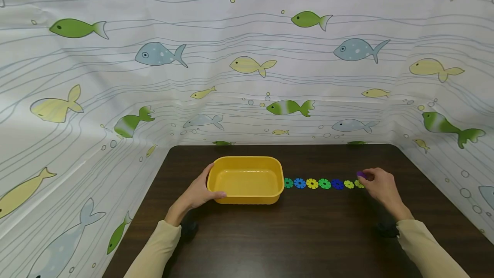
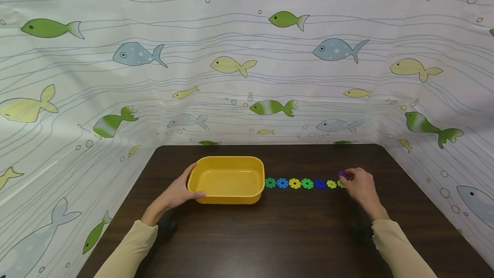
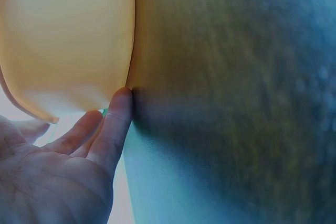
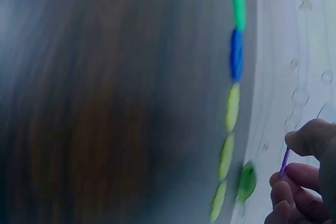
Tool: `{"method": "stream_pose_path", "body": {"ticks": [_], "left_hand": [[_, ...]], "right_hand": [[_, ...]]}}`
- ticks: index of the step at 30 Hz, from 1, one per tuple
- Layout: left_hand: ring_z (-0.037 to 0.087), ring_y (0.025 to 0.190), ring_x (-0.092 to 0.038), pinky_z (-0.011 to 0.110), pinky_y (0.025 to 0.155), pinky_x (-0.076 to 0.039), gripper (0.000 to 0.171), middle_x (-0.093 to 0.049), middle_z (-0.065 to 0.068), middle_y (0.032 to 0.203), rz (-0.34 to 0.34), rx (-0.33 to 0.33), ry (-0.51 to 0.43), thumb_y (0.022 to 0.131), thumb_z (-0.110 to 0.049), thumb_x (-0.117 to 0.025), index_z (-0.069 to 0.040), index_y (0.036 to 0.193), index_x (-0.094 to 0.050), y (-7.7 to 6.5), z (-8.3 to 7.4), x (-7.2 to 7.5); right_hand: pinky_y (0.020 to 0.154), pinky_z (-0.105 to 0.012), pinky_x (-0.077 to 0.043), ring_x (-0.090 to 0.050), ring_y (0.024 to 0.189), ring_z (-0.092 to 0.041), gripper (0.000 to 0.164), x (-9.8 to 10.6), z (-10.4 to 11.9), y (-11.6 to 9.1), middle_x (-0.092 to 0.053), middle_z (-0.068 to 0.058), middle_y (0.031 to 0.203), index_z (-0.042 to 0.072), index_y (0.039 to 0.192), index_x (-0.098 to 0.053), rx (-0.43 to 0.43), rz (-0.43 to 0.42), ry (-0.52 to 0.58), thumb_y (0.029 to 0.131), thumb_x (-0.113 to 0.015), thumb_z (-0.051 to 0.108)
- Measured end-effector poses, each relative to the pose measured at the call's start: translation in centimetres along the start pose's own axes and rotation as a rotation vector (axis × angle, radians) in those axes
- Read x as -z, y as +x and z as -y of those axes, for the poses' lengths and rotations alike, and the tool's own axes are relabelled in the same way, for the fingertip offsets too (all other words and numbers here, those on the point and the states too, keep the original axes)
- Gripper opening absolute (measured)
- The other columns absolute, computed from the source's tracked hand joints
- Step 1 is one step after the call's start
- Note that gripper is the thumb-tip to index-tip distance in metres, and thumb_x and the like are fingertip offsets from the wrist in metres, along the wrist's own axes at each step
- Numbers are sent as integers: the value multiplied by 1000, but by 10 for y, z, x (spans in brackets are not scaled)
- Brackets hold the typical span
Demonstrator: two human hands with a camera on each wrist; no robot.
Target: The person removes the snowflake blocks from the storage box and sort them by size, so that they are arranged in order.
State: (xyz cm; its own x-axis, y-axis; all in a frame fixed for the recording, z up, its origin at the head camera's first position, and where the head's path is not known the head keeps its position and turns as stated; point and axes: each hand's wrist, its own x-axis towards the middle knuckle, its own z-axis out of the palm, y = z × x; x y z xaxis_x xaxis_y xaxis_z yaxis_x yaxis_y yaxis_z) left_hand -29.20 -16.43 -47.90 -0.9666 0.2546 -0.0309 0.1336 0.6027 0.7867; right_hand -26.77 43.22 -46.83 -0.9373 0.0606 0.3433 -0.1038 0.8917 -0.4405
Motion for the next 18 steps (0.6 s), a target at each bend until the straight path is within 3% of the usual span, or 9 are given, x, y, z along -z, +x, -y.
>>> {"method": "stream_pose_path", "body": {"ticks": [3, 6, 11, 18], "left_hand": [[24, 115, -63, 51, 115, -59, 124, -51, 20, 160, 2, -4, -6, 82, -46, -94, -11, 173, -17, 0, 1, 0], [24, 116, -63, 51, 115, -58, 124, -50, 21, 161, 4, -4, -5, 82, -46, -94, -11, 174, -16, 1, 1, 1], [25, 116, -63, 52, 115, -58, 125, -49, 21, 162, 3, 2, 2, 82, -47, -94, -11, 174, -16, 1, 3, 1], [25, 116, -63, 52, 115, -58, 125, -49, 22, 163, 0, -6, 4, 82, -46, -94, -10, 174, -16, 1, 2, 0]], "right_hand": [[76, -59, -60, -67, 87, -43, 36, 5, -16, 0, -69, -39, 107, -20, 114, -71, -27, 23, -32, 97, -76, 11], [80, -66, -57, -66, 91, -49, 37, 9, -29, 2, -67, -42, 109, -22, 115, -68, -47, 51, -71, 98, -74, 11], [82, -68, -56, -66, 92, -52, 37, 13, -44, 5, -67, -44, 108, -24, 113, -67, -60, 95, -115, 98, -73, 10], [78, -65, -56, -66, 83, -45, 32, 15, -60, 6, -70, -43, 107, -24, 111, -68, -60, 103, -128, 97, -72, 4]]}}
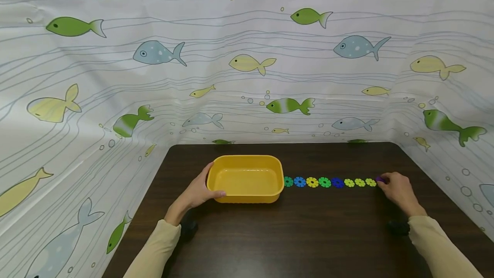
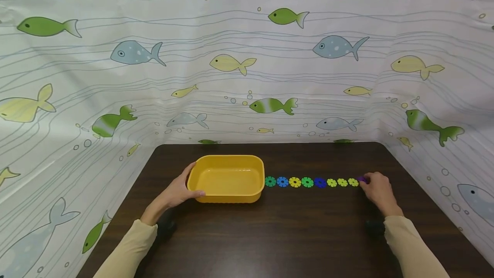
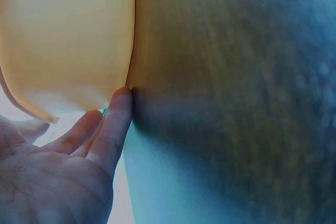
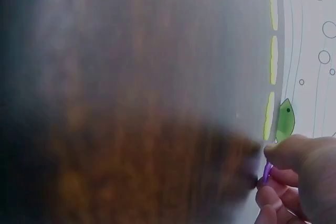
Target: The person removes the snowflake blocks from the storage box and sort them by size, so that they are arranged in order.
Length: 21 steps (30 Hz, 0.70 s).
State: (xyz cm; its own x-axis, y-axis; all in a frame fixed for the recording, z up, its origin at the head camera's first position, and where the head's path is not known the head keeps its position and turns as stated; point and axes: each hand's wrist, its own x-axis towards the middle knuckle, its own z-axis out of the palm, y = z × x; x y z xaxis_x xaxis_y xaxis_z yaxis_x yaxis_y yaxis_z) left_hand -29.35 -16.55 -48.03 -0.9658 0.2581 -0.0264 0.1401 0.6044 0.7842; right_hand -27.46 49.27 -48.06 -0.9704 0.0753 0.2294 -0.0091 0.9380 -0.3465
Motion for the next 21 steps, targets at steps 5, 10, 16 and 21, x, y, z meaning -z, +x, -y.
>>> {"method": "stream_pose_path", "body": {"ticks": [5, 10, 16, 21], "left_hand": [[25, 115, -63, 51, 115, -58, 125, -50, 21, 162, 5, -7, -10, 82, -46, -93, -11, 174, -16, 1, 0, 1], [24, 114, -63, 50, 114, -59, 125, -50, 21, 160, 9, -13, -26, 82, -46, -93, -11, 174, -15, 2, -1, 3], [25, 116, -63, 52, 116, -58, 124, -50, 20, 161, 7, 4, -24, 82, -46, -93, -12, 174, -16, 1, -2, 2], [24, 116, -63, 52, 116, -58, 124, -50, 21, 162, 11, 13, -26, 83, -45, -94, -11, 174, -16, 0, -2, 1]], "right_hand": [[78, -65, -55, -65, 82, -45, 32, 2, -4, 1, -70, -45, 108, -25, 111, -67, 7, -2, -5, 97, -71, 4], [83, -70, -54, -68, 88, -53, 30, 3, -4, 3, -71, -44, 109, -24, 110, -69, 22, -14, -12, 98, -72, 3], [85, -71, -54, -68, 95, -58, 27, 2, -4, 1, -71, -44, 110, -22, 109, -71, 8, 1, -12, 97, -72, 3], [85, -72, -54, -66, 101, -63, 26, 1, -3, -2, -71, -44, 112, -22, 109, -71, -9, 20, -6, 97, -70, 1]]}}
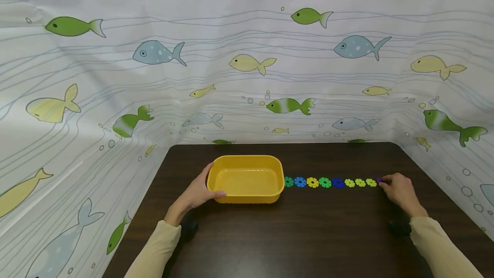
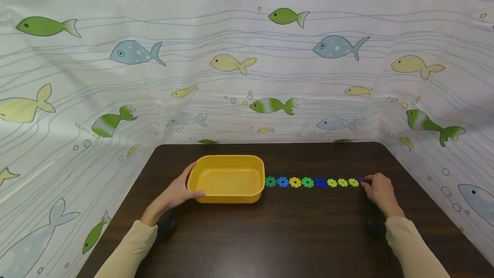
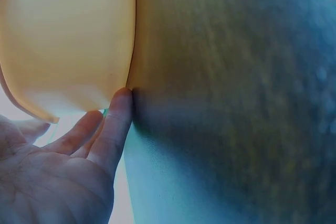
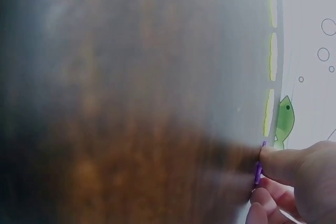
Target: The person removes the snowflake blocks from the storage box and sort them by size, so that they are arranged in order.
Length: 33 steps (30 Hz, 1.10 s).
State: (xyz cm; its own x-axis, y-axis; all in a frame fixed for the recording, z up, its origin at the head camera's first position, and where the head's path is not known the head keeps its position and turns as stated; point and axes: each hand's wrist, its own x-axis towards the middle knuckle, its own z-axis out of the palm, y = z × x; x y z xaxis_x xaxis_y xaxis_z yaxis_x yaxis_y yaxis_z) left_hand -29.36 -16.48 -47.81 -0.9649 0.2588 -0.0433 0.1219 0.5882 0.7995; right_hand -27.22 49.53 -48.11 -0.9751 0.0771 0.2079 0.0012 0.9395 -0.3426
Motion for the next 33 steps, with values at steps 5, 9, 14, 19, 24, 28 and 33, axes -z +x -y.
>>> {"method": "stream_pose_path", "body": {"ticks": [5, 9, 14, 19, 24, 28, 33], "left_hand": [[25, 115, -63, 51, 115, -58, 124, -51, 21, 160, -6, -25, 3, 83, -45, -93, -11, 174, -16, 2, -2, 1], [24, 116, -63, 51, 116, -58, 125, -50, 21, 161, -1, -17, 13, 83, -46, -93, -11, 174, -15, 2, -1, 1], [24, 115, -63, 51, 115, -58, 124, -50, 20, 160, 2, -31, -9, 83, -44, -93, -11, 174, -16, 1, -2, 1], [24, 115, -63, 51, 115, -59, 123, -50, 20, 160, 6, -39, -5, 83, -44, -93, -12, 174, -16, 0, -2, 1], [23, 115, -64, 51, 116, -58, 124, -50, 21, 161, 0, -24, 18, 83, -46, -92, -11, 174, -15, -3, 0, 4], [28, 121, -64, 54, 118, -56, 125, -46, 22, 166, -12, -18, 29, 85, -51, -89, -10, 174, -12, -5, 1, 6], [44, 149, -52, 62, 126, -46, 119, -32, 25, 176, -6, 16, 23, 93, -57, -80, -9, 175, -8, -6, 0, 7]], "right_hand": [[89, -74, -53, -65, 104, -64, 33, 2, 2, -4, -68, -47, 116, -24, 115, -67, -16, -13, -4, 98, -71, 4], [93, -76, -50, -59, 109, -68, 46, 3, 4, -8, -62, -51, 120, -26, 123, -61, -59, -43, 2, 98, -73, 10], [90, -76, -50, -58, 106, -66, 52, 4, 14, -12, -60, -51, 117, -27, 124, -59, -67, -99, 19, 99, -73, 17], [81, -69, -54, -63, 94, -54, 52, 3, 31, -15, -63, -44, 109, -25, 124, -61, -33, -106, 43, 100, -74, 19], [80, -66, -55, -65, 94, -50, 53, -5, 54, -11, -64, -41, 111, -22, 129, -62, 17, -99, 71, 101, -74, 22], [84, -69, -56, -65, 101, -54, 55, -11, 74, -7, -63, -42, 119, -20, 133, -61, 48, -92, 88, 102, -74, 24], [88, -69, -57, -66, 102, -52, 55, -15, 96, -5, -64, -40, 120, -18, 134, -63, 88, -86, 115, 101, -76, 24]]}}
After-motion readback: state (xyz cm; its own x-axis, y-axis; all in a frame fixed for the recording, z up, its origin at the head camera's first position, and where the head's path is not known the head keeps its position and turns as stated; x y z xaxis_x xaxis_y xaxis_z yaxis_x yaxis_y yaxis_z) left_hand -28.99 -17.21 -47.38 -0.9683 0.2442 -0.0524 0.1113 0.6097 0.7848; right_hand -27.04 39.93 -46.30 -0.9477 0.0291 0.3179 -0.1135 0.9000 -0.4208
